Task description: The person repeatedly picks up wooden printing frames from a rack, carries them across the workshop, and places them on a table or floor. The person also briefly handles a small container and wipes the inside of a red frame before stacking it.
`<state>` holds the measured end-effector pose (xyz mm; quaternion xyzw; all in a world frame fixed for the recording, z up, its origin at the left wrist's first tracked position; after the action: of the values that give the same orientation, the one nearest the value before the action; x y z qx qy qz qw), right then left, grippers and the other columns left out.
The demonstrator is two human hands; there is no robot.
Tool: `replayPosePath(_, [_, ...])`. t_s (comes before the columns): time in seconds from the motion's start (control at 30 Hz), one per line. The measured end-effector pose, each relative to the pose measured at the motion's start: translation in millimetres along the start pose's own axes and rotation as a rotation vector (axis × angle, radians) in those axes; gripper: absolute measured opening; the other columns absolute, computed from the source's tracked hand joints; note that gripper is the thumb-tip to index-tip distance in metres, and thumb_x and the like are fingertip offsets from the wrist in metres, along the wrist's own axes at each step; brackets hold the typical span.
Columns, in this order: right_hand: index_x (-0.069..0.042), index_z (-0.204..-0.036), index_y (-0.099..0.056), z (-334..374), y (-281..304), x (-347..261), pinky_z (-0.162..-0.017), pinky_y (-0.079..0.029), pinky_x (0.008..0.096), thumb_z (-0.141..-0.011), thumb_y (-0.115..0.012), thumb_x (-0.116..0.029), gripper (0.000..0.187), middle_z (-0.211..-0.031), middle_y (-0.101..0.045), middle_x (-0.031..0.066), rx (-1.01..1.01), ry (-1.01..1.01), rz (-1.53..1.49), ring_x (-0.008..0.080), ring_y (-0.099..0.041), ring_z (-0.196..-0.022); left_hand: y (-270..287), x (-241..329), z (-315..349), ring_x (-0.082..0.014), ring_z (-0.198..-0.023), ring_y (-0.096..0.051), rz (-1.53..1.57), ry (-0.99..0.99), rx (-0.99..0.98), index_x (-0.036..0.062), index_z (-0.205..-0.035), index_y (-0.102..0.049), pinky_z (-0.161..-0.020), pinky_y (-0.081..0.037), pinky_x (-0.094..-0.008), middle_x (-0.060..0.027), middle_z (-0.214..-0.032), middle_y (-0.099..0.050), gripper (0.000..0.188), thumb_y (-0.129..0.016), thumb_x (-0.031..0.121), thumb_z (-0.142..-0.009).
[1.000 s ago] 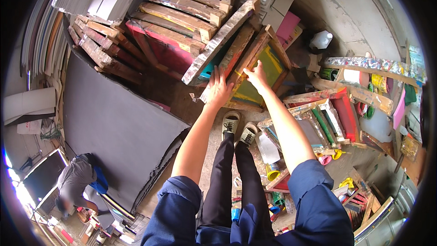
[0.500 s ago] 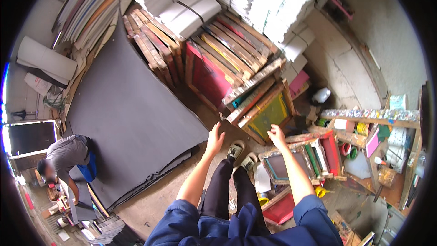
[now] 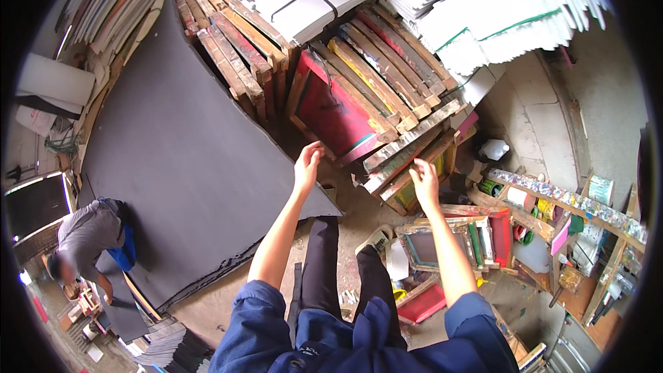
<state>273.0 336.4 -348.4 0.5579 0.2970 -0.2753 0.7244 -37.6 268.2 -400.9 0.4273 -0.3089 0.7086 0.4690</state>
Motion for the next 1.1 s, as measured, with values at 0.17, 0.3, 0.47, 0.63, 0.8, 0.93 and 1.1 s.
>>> replayPosePath(0.17, [0.0, -0.13, -0.015, -49.6, -77.5, 4.6, -0.097, -0.025, 0.0454, -0.067, -0.072, -0.015, 0.087, -0.116, -0.031, 0.0282, 0.219, -0.172, 0.035, 0.0384, -0.028, -0.113, -28.3, -11.6, -74.3, -0.0162, -0.097, -0.054, 0.036, 0.142, -0.182, 0.0092, -0.12, -0.045, -0.085, -0.042, -0.0314, -0.0079, -0.109, -0.055, 0.032, -0.047, 0.018, -0.089])
replayPosePath(0.3, [-0.003, -0.133, -0.007, -66.4, -98.5, 15.6, -0.095, -0.028, 0.0452, -0.061, -0.075, -0.01, 0.099, -0.119, -0.022, 0.0291, 0.255, -0.422, 0.07, 0.0387, -0.029, -0.112, -58.6, -15.0, -121.3, -0.0167, -0.095, -0.054, -0.022, 0.199, -0.194, 0.009, -0.13, -0.027, -0.079, -0.046, -0.0314, -0.0109, -0.108, -0.053, 0.052, -0.053, 0.016, -0.086])
replayPosePath(0.47, [-0.006, -0.134, -0.005, -76.2, -97.1, -1.4, -0.094, -0.029, 0.046, -0.059, -0.076, -0.009, 0.104, -0.121, -0.018, 0.0277, 0.218, -0.464, 0.215, 0.0401, -0.029, -0.112, -90.2, -40.1, -175.8, -0.0188, -0.085, -0.056, -0.17, 0.198, 0.032, 0.0102, -0.134, 0.001, -0.069, -0.05, -0.0308, -0.0137, -0.105, -0.052, 0.086, -0.064, 0.017, -0.078])
replayPosePath(0.63, [-0.001, -0.13, -0.016, -80.0, -81.9, -9.6, -0.096, -0.026, 0.0488, -0.053, -0.081, -0.02, 0.102, -0.129, -0.015, 0.0279, 0.285, -0.228, 0.396, 0.0431, -0.024, -0.116, -111.5, -37.8, -196.4, -0.0257, -0.083, -0.056, -0.366, 0.153, 0.236, 0.0065, -0.133, 0.002, -0.072, -0.047, -0.0328, -0.0183, -0.102, -0.052, 0.098, -0.072, 0.02, -0.069])
replayPosePath(0.8, [-0.002, -0.132, -0.013, -78.0, -78.0, -11.3, -0.097, -0.024, 0.0492, -0.054, -0.081, -0.02, 0.104, -0.13, -0.014, 0.0268, 0.282, -0.222, 0.316, 0.0424, -0.022, -0.118, -98.2, -44.4, -186.9, -0.0244, -0.08, -0.055, -0.493, -0.034, 0.238, 0.0034, -0.133, 0.007, -0.072, -0.047, -0.0321, -0.0195, -0.102, -0.049, 0.1, -0.069, 0.022, -0.072])
replayPosePath(0.93, [-0.002, -0.133, -0.017, -70.8, -71.2, -27.5, -0.099, -0.024, 0.0472, -0.06, -0.077, -0.019, 0.095, -0.131, -0.017, 0.022, 0.266, -0.1, 0.152, 0.0377, -0.023, -0.12, -75.0, -62.4, -178.4, -0.0223, -0.094, -0.051, -0.281, 0.063, 0.094, 0.0088, -0.132, 0.018, -0.072, -0.049, -0.032, -0.0185, -0.114, -0.042, 0.096, -0.061, 0.016, -0.08])
replayPosePath(1.1, [-0.003, -0.125, -0.037, -71.6, -59.2, -51.5, -0.095, -0.032, 0.0414, -0.077, -0.059, -0.009, 0.053, -0.121, -0.031, 0.0191, 0.32, 0.111, 0.069, 0.0326, -0.038, -0.113, -56.2, -55.6, -162.2, -0.0219, -0.097, -0.05, -0.143, 0.101, 0.022, 0.0127, -0.131, 0.022, -0.078, -0.049, -0.0343, -0.0151, -0.116, -0.04, 0.091, -0.056, 0.009, -0.083])
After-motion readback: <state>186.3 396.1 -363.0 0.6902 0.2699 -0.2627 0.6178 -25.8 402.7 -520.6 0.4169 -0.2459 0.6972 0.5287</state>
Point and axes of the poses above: each hand's wrist, its own z-axis away from the middle knuckle, its own y-axis out of the back of the hand, x = y × z, the point moved 4 cm from there along -z, towards the middle knuckle
